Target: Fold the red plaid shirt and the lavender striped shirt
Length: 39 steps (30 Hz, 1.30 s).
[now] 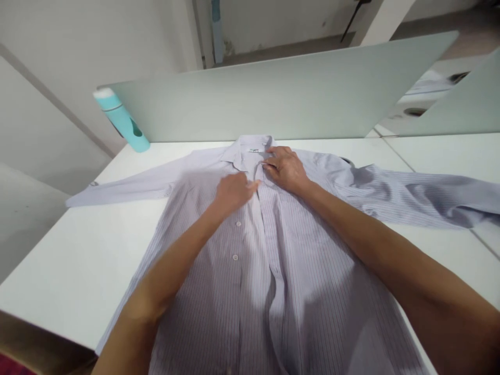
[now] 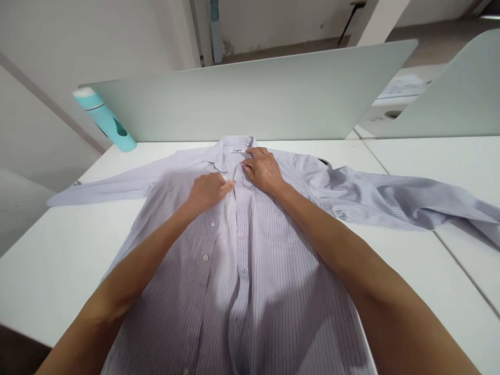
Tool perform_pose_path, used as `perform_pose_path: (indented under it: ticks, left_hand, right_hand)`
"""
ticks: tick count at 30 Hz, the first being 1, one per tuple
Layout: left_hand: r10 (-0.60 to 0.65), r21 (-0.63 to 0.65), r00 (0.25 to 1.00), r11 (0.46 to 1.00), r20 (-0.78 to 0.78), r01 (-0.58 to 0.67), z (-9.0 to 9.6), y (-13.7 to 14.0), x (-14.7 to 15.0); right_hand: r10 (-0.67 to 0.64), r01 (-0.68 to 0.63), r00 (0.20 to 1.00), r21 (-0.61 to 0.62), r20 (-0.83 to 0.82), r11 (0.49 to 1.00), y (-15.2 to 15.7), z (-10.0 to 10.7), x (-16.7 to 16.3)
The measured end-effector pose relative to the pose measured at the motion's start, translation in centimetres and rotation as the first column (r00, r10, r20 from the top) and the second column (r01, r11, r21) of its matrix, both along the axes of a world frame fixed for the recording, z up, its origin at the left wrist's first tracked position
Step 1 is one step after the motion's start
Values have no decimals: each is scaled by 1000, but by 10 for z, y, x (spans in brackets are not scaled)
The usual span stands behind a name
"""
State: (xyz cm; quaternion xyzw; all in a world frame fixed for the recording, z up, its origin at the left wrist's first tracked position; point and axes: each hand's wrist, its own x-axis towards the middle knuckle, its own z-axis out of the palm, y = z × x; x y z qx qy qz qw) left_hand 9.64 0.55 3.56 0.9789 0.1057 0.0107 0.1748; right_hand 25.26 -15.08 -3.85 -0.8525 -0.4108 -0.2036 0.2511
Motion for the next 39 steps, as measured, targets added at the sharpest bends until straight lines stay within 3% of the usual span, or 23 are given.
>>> perform_pose_path:
  ticks: [2, 4, 9, 13, 16, 18, 22, 24, 26, 30, 36, 39]
  left_hand:
    - [-115, -85, 992, 990, -47, 110, 0, -16, -19]
    - [-161, -187, 985, 972, -70, 145, 0, -28, -32]
    - [-116, -386, 988, 920, -104, 68, 1, -42, -45]
    - [-140, -478, 990, 871, -27, 111, -4, -53, -58]
    - [-42, -549, 997, 833, 65, 71, -10, -65, -72]
    - [79, -665, 994, 747, 72, -11, -11, -72, -81]
    - [271, -896, 962, 434, 34, -90, -3, -82, -98]
    - [354, -935, 935, 343, 35, -94, 4, -83, -105]
    - [413, -950, 910, 299, 40, -94, 8, -81, -111]
    - [452, -954, 891, 282, 37, -103, 9, -72, -123]
    - [446, -904, 894, 371, -29, -214, -6, -50, -130]
    - [450, -880, 889, 386, -84, -278, -17, -41, -126]
  right_hand:
    - [-14, 15, 1000, 37, -18, 999, 1, 4, 5]
    - [-37, 42, 998, 89, -55, 995, 3, 8, 10]
    - [-107, 138, 980, 186, -167, 973, 6, 16, 20]
    - [-98, 136, 973, 178, -207, 975, 4, 20, 24]
    - [-54, 84, 975, 132, -217, 988, 4, 24, 27]
    - [-34, 54, 981, 101, -192, 993, 5, 27, 30]
    - [-51, 59, 991, 65, -124, 996, 11, 36, 35]
    - [-32, 38, 995, 54, -99, 998, 17, 39, 36]
    - [8, -5, 997, 33, -82, 999, 26, 41, 34]
    - [56, -59, 994, -31, -98, 998, 48, 37, 26]
    - [21, -26, 999, -131, -42, 991, 73, 33, 15]
    - [-5, -4, 999, -203, -47, 979, 79, 32, 10]
